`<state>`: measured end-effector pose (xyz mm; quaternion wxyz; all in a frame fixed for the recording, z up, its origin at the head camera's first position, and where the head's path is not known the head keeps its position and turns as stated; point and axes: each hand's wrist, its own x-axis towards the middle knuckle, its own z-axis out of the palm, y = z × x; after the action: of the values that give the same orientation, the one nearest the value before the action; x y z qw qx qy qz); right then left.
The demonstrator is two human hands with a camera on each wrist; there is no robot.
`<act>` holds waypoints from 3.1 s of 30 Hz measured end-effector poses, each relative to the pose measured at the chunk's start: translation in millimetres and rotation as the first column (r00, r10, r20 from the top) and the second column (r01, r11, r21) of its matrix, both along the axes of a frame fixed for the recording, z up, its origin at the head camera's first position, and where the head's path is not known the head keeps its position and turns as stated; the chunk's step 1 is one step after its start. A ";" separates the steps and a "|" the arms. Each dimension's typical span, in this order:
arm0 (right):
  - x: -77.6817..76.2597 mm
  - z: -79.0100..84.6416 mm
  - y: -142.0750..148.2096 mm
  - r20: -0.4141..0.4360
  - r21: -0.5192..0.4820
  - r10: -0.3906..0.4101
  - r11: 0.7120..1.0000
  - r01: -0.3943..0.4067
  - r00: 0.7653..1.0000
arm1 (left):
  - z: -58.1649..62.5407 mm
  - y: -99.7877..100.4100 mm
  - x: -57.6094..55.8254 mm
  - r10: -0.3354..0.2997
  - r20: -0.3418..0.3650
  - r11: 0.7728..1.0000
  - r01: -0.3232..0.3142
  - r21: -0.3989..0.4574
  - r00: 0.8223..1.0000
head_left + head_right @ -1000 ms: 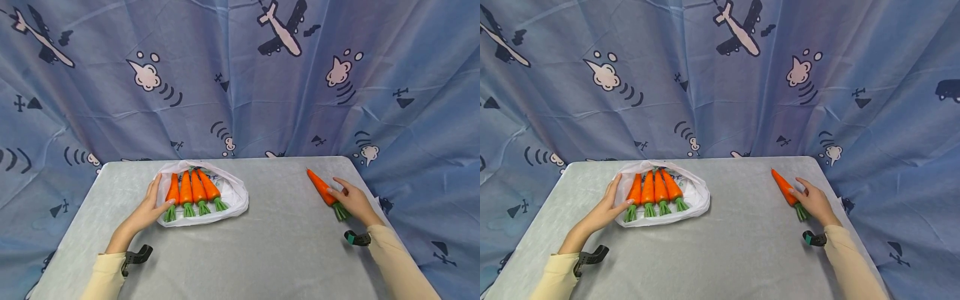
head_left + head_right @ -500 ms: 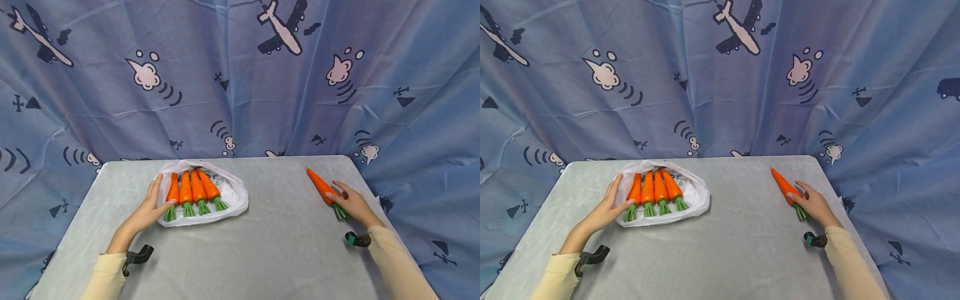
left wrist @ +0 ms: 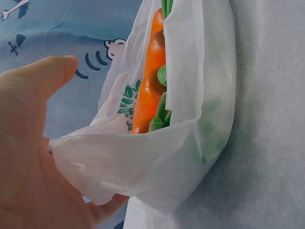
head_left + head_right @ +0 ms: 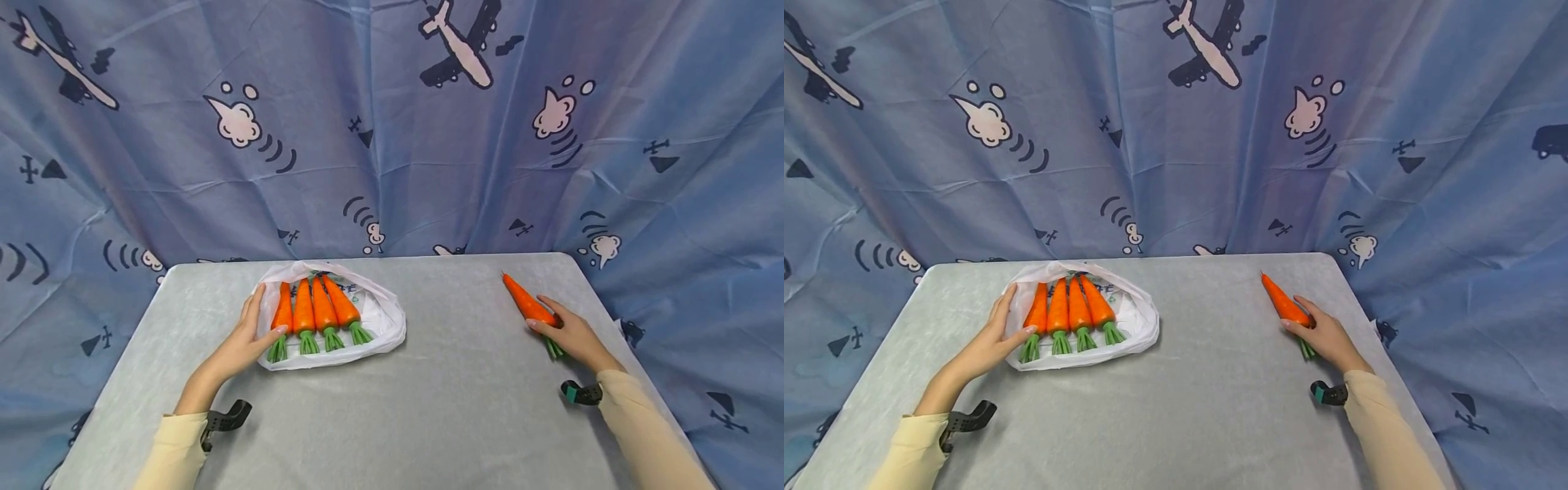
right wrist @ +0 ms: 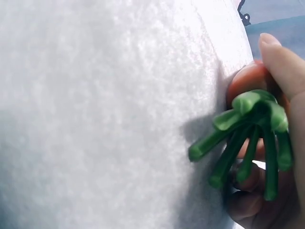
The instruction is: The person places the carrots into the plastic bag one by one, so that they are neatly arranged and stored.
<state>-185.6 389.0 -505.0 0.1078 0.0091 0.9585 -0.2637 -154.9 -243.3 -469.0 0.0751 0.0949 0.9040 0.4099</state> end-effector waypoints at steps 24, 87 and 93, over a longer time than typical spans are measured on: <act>-1.2 10.3 -28.3 -0.089 0.003 0.056 0.998 -0.055 0.994 | -2.2 -2.5 -0.6 0.004 -0.007 1.000 -0.004 0.003 1.000; 3.9 47.6 -196.5 -0.215 -0.116 0.330 0.926 -0.359 0.919 | 2.4 2.4 -0.5 0.001 -0.024 1.000 -0.001 -0.014 1.000; 5.6 48.4 -210.0 -0.224 -0.127 0.368 0.907 -0.401 0.902 | 2.6 2.0 0.7 0.002 -0.032 1.000 -0.003 -0.008 0.999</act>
<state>-180.0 179.0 -456.5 0.0640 -0.2159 0.9211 -0.3176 -154.2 -241.3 -466.5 0.0604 0.1001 0.9069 0.4048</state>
